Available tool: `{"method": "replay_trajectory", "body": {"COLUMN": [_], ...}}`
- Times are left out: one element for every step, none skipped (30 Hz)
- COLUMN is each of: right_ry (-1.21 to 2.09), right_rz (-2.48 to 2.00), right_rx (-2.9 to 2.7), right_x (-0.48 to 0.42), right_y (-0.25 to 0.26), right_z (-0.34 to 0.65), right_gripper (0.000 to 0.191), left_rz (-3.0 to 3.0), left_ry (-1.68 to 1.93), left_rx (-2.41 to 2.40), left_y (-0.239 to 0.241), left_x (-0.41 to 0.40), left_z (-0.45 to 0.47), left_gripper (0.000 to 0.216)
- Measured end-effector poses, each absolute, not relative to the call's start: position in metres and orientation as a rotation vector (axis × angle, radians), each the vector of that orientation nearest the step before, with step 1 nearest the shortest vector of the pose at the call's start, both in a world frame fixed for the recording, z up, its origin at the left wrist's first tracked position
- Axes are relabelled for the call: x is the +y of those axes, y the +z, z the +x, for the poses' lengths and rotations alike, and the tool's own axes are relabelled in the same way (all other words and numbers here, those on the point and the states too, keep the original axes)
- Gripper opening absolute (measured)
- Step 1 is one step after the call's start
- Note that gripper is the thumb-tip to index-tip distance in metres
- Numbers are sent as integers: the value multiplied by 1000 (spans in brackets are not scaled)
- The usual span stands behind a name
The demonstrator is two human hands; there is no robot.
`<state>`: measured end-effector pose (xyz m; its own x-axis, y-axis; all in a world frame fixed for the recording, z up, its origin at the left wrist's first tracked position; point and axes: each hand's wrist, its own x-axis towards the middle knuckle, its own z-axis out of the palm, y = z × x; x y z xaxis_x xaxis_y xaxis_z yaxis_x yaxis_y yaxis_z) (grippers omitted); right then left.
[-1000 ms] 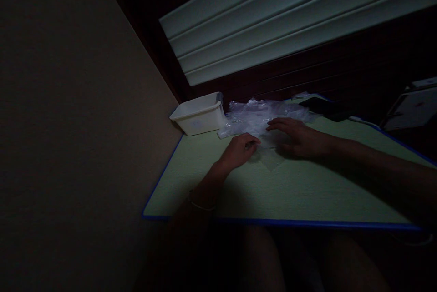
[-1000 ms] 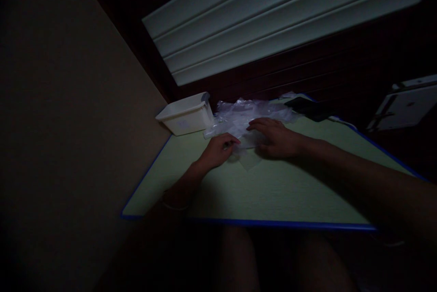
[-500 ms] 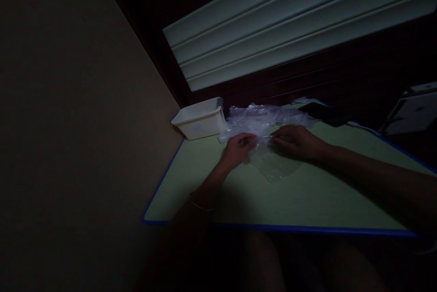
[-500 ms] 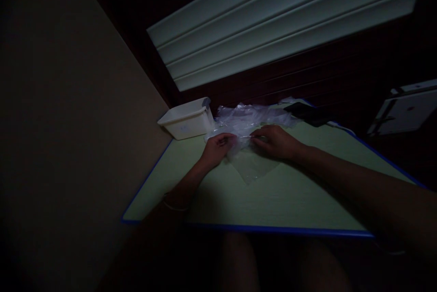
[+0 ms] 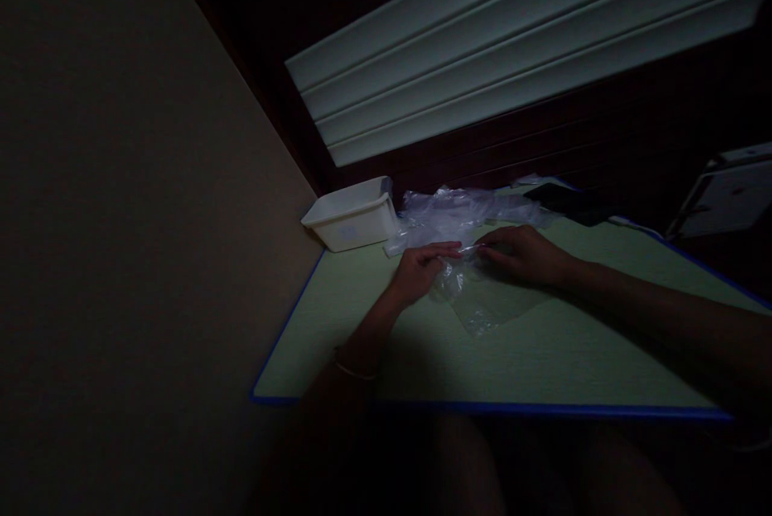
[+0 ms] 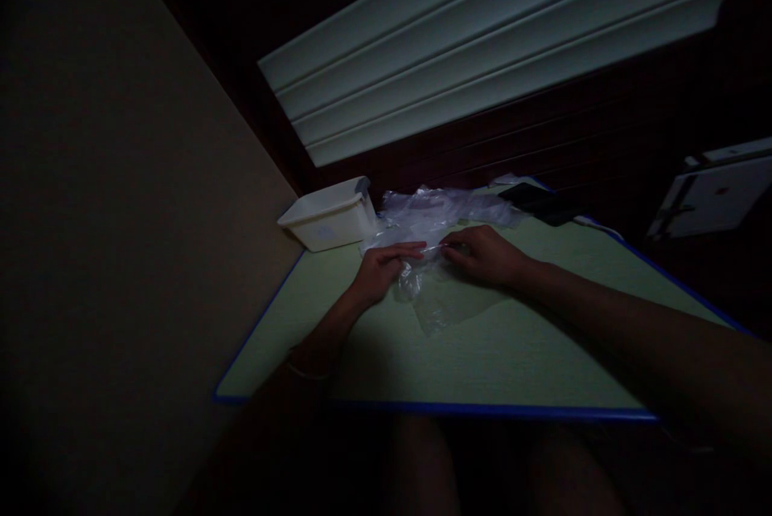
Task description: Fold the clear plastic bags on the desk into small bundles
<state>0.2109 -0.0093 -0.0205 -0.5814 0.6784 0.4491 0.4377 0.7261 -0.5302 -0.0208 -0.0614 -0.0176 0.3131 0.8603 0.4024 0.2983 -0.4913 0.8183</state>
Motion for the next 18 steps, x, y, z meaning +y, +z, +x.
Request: {"method": "replay_trajectory", "body": {"right_ry": [491,503,516,525,530,529,523,513,501,492,487,485,488,491,493,490,482,471], "right_rz": [-838,-834,-827,-819,-813,-809,-808,-811,-815,-820,-823,-825,-824,-821,-818,-816,-817,-819], "right_rx": [-2273,-2263,-2255,-2250,-2249,-2251,-2254,-2257,-2259,-2259,-2259,-2258,-2260,-2262,-2268,-2277,-2289,-2301], "right_x": [-9,-9,-9,-9,-9,-9,-9,-9,-9,-9,-9,-9,-9,-10,-10,-10,-10,-11], "right_y": [-21,-21,-21,-21,-21,-21,-21,-21,-21,-21,-21,-21,-21,-21,-21,-21,-20,-20], "right_z": [211,211,212,212,212,212,212,212,212,212,212,212,211,211,211,211,212,212], "right_gripper": [27,26,26,25,25,25,25,24,24,25,25,25,25,26,26,27,28,29], "left_rz": [1941,1917,1887,1852,1816,1785,1773,1784,1816,1860,1910,1956,1991,2013,2025,2026,2018,2001], "left_ry": [1143,1149,1162,1182,1197,1206,1195,1164,1120,1074,1027,985,954,935,921,913,908,907], "left_rx": [1014,1006,1001,1003,1011,1029,1060,1108,1172,1244,1314,1372,1413,1438,1451,1456,1457,1448], "left_y": [-16,-15,-15,-14,-15,-16,-17,-18,-19,-20,-21,-22,-22,-23,-23,-22,-22,-21], "left_x": [-62,-62,-63,-63,-63,-63,-63,-64,-64,-64,-63,-63,-63,-63,-63,-63,-63,-63], "left_z": [-21,-20,-19,-18,-17,-16,-15,-15,-15,-16,-17,-19,-20,-20,-21,-21,-21,-21], "left_gripper": [35,36,35,34,34,39,47,55,59,59,57,53,49,46,45,44,45,46]}}
